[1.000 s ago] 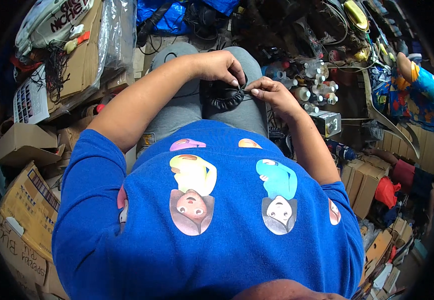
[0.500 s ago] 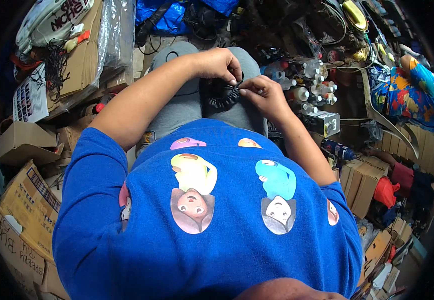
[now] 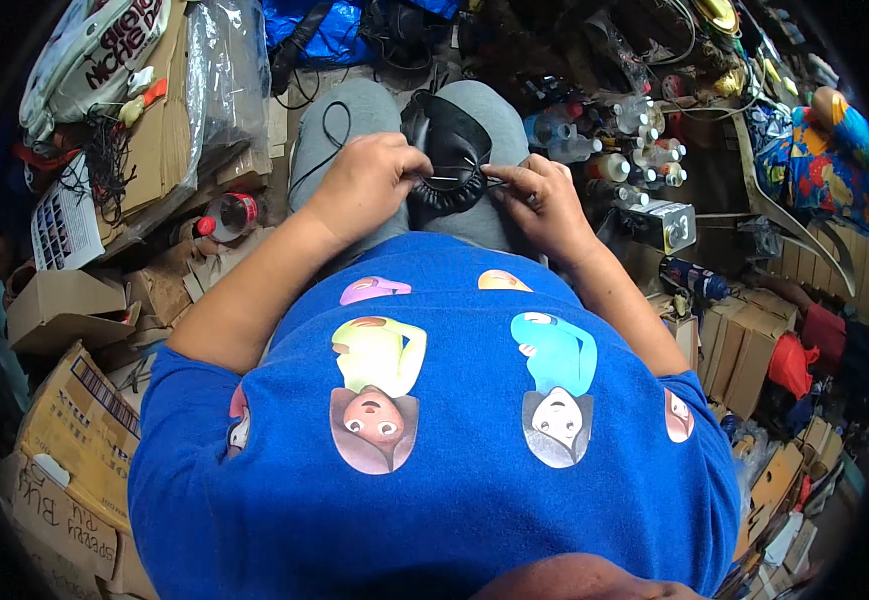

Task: Stitching a leather shoe component using a needle and thread.

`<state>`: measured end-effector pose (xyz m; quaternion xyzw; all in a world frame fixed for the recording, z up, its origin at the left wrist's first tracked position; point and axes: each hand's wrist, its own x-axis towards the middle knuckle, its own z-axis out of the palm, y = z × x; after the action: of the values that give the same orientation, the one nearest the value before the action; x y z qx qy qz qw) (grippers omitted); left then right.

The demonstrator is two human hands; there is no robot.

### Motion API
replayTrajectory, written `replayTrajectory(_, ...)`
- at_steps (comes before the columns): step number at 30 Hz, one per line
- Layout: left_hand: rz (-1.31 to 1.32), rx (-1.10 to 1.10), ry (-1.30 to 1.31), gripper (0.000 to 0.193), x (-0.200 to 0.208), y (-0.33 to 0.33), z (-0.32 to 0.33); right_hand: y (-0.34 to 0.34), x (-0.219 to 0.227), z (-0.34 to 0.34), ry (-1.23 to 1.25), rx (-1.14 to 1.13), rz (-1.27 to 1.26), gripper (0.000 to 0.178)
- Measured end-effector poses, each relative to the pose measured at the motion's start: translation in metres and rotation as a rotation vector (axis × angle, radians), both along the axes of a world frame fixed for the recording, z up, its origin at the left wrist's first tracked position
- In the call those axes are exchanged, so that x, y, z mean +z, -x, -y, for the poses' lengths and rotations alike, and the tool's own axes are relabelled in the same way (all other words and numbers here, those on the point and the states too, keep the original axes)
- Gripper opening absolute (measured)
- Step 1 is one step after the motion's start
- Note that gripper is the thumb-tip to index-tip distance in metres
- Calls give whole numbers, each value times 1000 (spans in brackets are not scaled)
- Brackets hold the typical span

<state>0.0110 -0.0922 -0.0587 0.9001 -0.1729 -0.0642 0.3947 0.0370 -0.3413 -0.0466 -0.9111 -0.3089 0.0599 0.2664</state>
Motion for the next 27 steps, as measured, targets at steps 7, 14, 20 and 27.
replayTrajectory(7, 94, 77, 158, 21, -13, -17, 8, -30, -20, 17, -221, -16, -604, 33)
replayTrajectory(14, 129, 11, 55, 26, -23, -23, 10, -44, -20, 14, -178, 44, -640, 30)
replayTrajectory(20, 25, 7, 8, 18, -23, -24, 14, -45, -25, 15, -233, 57, -671, 29)
replayTrajectory(27, -82, -60, 147, 21, -34, -41, 19, -56, -30, 16, -270, 128, -768, 28)
